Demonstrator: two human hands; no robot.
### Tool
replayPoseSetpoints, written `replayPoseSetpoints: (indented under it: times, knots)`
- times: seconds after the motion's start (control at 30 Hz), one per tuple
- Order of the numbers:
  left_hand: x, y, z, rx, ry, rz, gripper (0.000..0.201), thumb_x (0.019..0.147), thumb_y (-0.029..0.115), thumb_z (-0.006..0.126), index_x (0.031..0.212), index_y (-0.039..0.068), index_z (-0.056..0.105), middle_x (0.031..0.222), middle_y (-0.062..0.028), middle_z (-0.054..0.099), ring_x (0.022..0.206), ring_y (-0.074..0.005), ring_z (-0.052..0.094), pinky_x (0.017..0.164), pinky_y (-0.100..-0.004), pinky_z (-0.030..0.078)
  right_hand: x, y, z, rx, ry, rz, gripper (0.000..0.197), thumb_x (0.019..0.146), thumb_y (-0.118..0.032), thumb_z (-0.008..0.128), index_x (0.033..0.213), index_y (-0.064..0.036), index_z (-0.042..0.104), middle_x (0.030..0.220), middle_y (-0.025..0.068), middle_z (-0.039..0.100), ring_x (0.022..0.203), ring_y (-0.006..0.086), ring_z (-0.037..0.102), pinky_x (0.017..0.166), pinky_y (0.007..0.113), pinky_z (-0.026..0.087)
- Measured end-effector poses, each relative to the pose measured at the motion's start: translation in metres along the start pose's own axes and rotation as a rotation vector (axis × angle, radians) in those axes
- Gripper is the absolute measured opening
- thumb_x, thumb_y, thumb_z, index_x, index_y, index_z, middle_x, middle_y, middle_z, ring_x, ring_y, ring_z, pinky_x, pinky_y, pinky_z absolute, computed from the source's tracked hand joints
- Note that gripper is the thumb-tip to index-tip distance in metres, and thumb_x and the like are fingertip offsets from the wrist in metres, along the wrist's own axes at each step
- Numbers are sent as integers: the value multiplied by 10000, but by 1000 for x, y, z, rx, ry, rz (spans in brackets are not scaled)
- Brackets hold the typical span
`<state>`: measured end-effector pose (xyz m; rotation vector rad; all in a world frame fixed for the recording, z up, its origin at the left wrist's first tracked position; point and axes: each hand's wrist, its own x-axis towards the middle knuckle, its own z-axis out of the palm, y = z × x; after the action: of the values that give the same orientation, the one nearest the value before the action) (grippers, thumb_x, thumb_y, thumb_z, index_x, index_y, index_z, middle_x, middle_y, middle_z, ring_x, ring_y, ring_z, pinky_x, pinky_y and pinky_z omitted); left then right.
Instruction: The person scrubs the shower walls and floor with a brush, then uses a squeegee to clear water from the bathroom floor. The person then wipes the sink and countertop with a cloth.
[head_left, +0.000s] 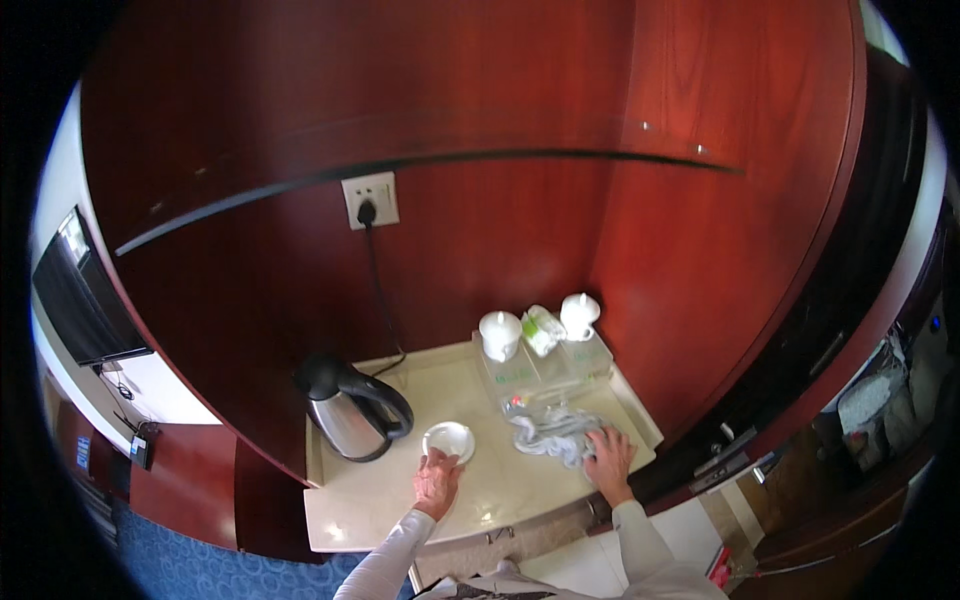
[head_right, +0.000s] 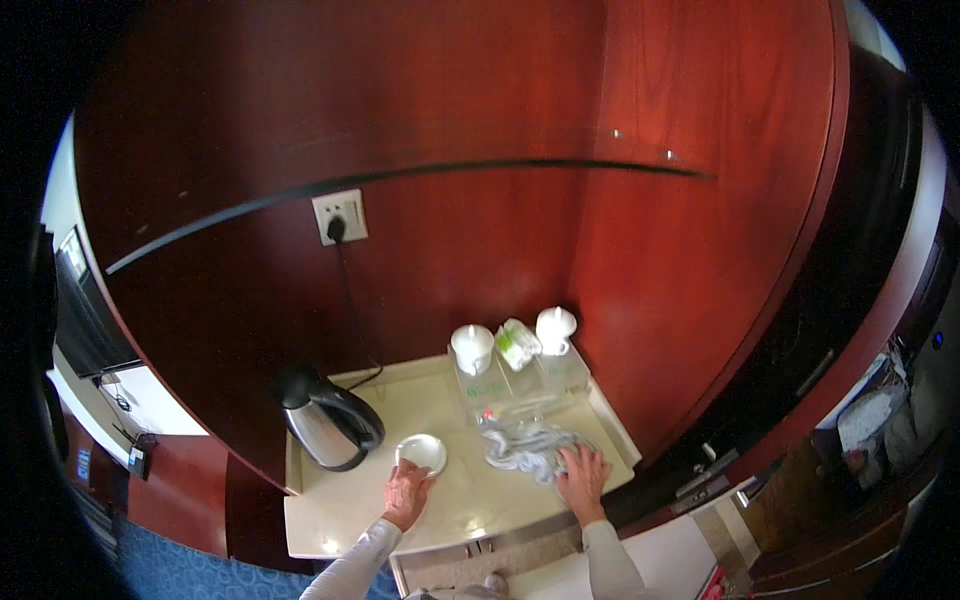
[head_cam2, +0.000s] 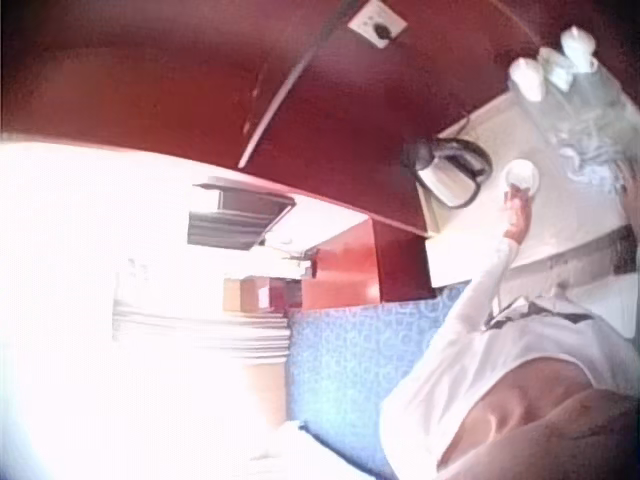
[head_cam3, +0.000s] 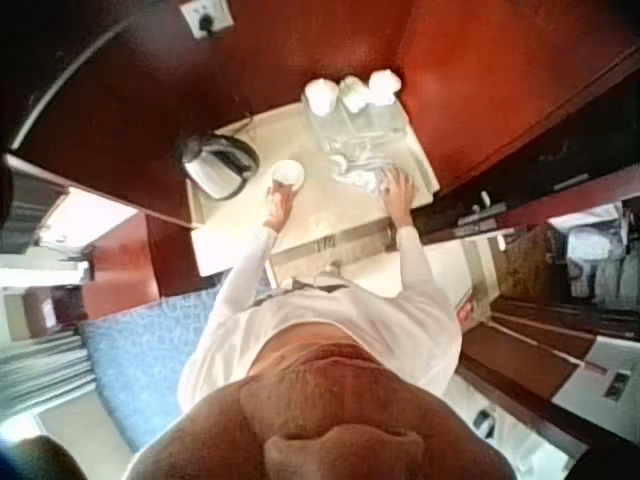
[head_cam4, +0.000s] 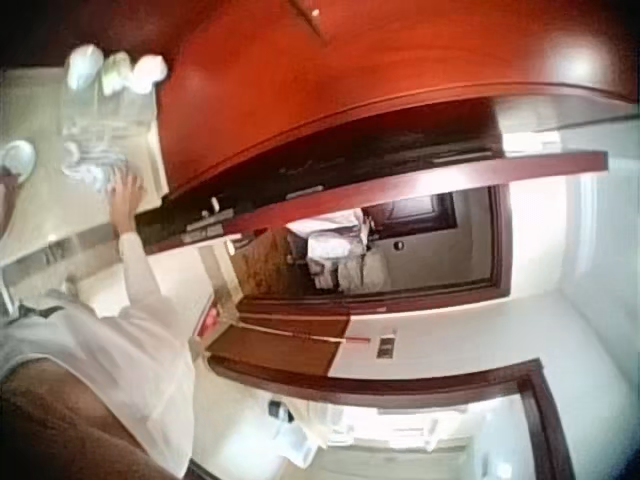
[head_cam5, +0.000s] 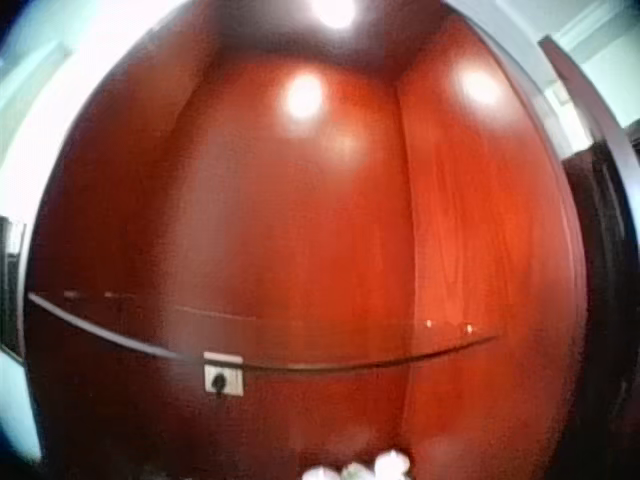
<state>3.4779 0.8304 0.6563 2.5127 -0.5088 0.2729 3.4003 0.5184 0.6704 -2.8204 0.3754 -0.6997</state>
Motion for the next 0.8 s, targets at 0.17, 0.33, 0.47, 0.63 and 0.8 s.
replayPoseSetpoints:
  times: [0.17, 0.33, 0.47, 0.63, 0.8]
  knots:
    - [5, 46, -62, -207, 29, 74, 416, 720, 190, 706, 1109, 107, 584, 1227, -166, 397, 940, -303, 553, 716, -386, 509, -1, 32, -19, 934, 381, 396, 414, 628, 24, 529, 1039, -16, 501, 982, 45, 510, 904, 162, 494, 812, 279, 414]
    - [-11, 48, -191, -60, 372, 435, 494, 655, 156, 749, 1122, 133, 593, 1195, -161, 457, 1062, -326, 483, 834, -404, 453, 68, -67, -202, 981, 606, -7, 582, 672, 4, 455, 1250, 20, 389, 1203, 103, 458, 1116, 208, 427, 988, 335, 304]
    - [7, 32, -304, 368, 977, 289, 620, 622, -26, 628, 1217, 109, 516, 1351, -192, 316, 1278, -411, 251, 1024, -554, 233, 145, -181, -307, 621, 954, -450, 603, 678, -42, 593, 1252, 8, 415, 1211, 136, 488, 1131, 256, 462, 987, 387, 334]
    - [53, -8, -345, 550, 1242, -66, 683, 792, 201, 619, 1390, 189, 291, 1448, -160, 120, 1327, -397, 127, 1049, -547, 179, 200, -381, -370, 736, 424, -1021, 299, 730, -189, 581, 997, -54, 583, 811, 100, 612, 692, 188, 615, 593, 283, 499]
    - [57, -45, -339, 565, 1214, 49, 544, 805, 62, 569, 1322, 128, 412, 1395, -185, 296, 1273, -396, 289, 1030, -457, 279, 243, -528, -273, 317, 74, -1118, 711, 706, -415, 522, 1249, 37, 441, 1173, 264, 525, 1096, 391, 510, 918, 439, 410]
